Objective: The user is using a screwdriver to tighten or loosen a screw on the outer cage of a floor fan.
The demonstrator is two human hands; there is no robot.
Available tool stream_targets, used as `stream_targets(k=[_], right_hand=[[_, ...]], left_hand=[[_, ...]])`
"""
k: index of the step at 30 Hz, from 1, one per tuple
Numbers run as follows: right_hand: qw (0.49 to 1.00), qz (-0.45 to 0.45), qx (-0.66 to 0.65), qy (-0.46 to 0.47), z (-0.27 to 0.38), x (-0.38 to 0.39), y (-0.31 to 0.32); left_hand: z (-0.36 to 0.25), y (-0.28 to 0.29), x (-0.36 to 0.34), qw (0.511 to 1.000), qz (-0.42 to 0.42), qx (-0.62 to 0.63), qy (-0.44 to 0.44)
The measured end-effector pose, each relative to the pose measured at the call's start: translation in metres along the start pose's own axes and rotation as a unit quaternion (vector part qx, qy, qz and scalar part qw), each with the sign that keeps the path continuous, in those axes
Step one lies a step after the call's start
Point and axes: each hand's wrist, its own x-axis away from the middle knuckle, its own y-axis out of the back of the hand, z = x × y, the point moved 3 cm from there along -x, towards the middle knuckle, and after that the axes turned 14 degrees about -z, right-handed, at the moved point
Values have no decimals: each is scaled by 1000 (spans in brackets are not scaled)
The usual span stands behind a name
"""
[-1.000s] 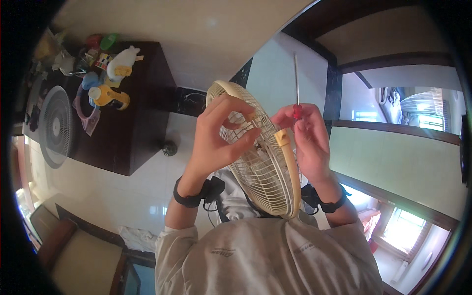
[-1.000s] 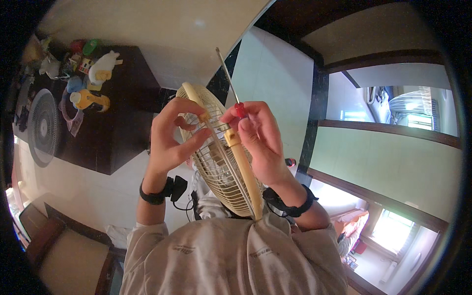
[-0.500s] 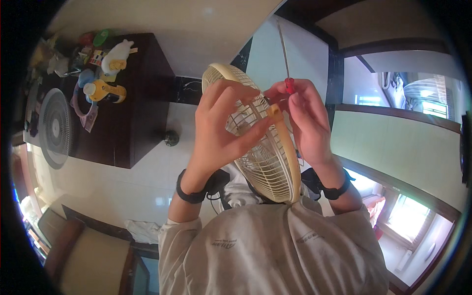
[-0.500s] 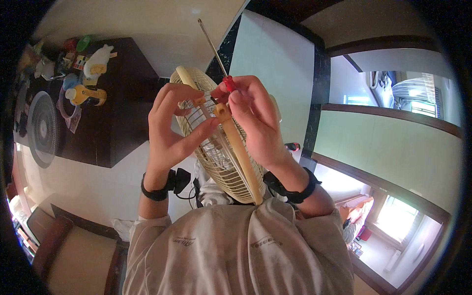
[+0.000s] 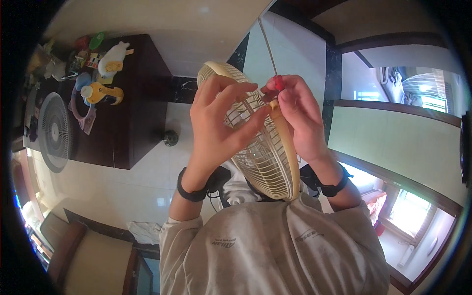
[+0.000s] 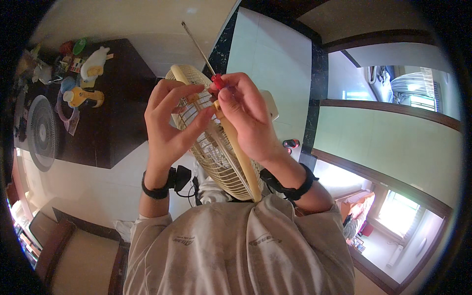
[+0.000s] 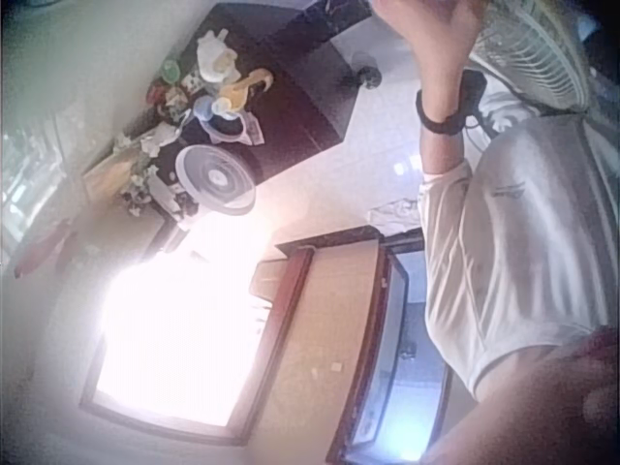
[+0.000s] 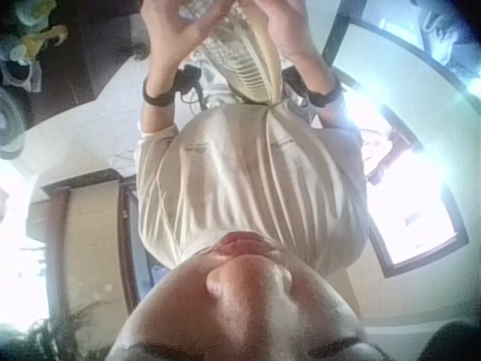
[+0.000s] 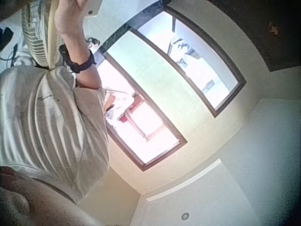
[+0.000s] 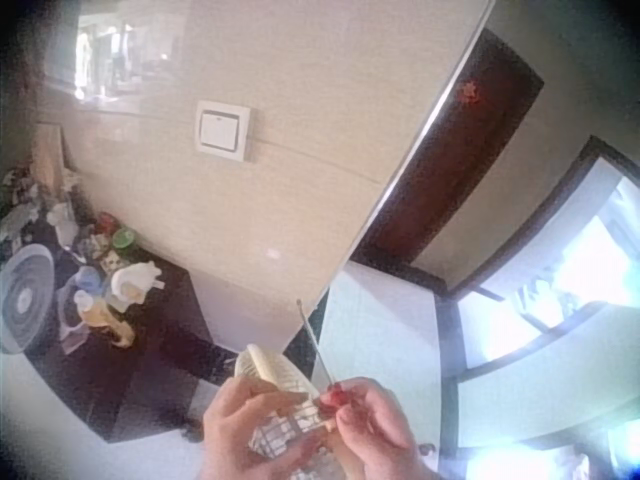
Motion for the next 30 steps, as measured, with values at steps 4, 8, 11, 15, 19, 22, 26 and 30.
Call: stream_targets(k=[4, 8, 11, 15, 19, 22, 26, 30], right_hand=[[998, -11, 61, 21, 4, 5, -2], [996, -30, 61, 53, 4, 8, -7], [994, -22, 87, 66, 5, 9, -8], [994, -20, 87, 68, 3, 10, -9], [991, -38, 94, 83, 3, 8, -9], [989, -41, 107, 90, 2, 6, -6], [970, -67, 182, 144, 10, 5, -1], [982, -104, 106, 119, 10, 14, 13]], left_hand=[[-6, 1, 1, 1000, 9, -16, -9], [-4, 0, 2, 999, 8, -30, -8], [-6, 1, 2, 999, 3, -33, -20], [-5, 2, 4, 998, 5, -43, -43], [-6, 0, 4, 998, 3, -47, -34], [-6, -2, 2, 996, -19, -54, -62], [-6, -2, 1, 996, -11, -57, -67], [-8, -4, 0, 997, -7, -51, -58]])
